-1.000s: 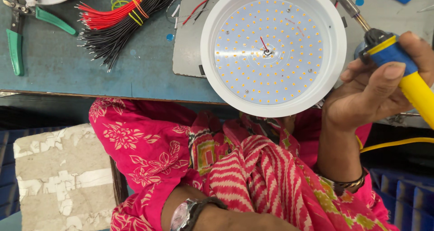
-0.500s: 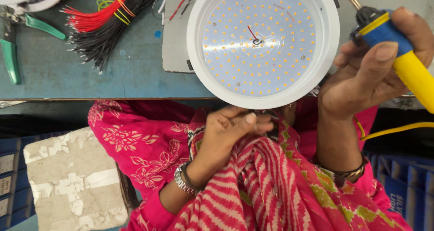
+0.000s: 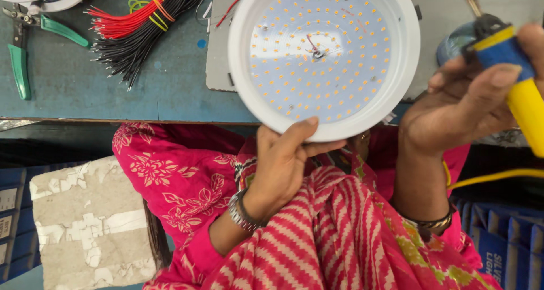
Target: The person places a round LED ceiling light panel on the workbench, positions red and black wires on its solder pads, and solders the wire ends to the pads using a soldering iron, dipping the iron in flux between joints. They rotate the panel to reach different pads and continue soldering connections.
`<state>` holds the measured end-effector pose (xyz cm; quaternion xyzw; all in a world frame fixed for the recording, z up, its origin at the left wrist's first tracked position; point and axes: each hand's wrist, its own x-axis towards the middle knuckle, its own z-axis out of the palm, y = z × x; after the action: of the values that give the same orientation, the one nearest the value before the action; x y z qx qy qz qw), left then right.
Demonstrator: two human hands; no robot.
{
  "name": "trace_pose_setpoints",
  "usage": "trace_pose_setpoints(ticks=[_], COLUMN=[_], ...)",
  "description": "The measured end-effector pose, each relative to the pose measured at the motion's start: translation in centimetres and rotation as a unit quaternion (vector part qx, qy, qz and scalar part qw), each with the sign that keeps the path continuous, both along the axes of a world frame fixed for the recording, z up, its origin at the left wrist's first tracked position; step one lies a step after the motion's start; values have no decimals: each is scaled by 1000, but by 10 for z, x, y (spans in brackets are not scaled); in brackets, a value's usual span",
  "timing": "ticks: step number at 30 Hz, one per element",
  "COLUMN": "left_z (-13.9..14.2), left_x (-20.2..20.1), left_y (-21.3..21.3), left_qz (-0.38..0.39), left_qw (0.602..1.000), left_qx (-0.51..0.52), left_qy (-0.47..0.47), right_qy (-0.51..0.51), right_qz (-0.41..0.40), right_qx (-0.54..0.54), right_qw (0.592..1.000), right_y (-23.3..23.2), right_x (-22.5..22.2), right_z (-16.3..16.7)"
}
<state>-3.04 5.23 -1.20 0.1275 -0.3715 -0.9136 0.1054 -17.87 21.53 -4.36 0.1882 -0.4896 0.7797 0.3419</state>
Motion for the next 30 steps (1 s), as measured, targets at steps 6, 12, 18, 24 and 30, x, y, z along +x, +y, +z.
trace_pose_setpoints(ticks=[6, 12, 18, 24, 30], left_z=[-14, -19, 11, 33, 47], left_x=[38, 24, -75, -121, -116], left_y=[-56, -151, -228, -198, -171], left_qz=[190, 103, -122, -247, -250], left_qw=[641, 855, 914, 846, 845], left_qx=[-742, -505, -387, -467, -470], left_qy=[52, 63, -8, 66, 55], right_qy=[-28, -34, -20, -19, -25], right_qz=[-26, 2, 2, -6, 3], right_qx=[-56, -63, -31, -5, -13], right_qw=[998, 997, 999, 1000, 1000], right_y=[17, 17, 10, 9, 9], right_x=[-11, -8, -4, 2, -1], right_z=[-11, -15, -4, 1, -8])
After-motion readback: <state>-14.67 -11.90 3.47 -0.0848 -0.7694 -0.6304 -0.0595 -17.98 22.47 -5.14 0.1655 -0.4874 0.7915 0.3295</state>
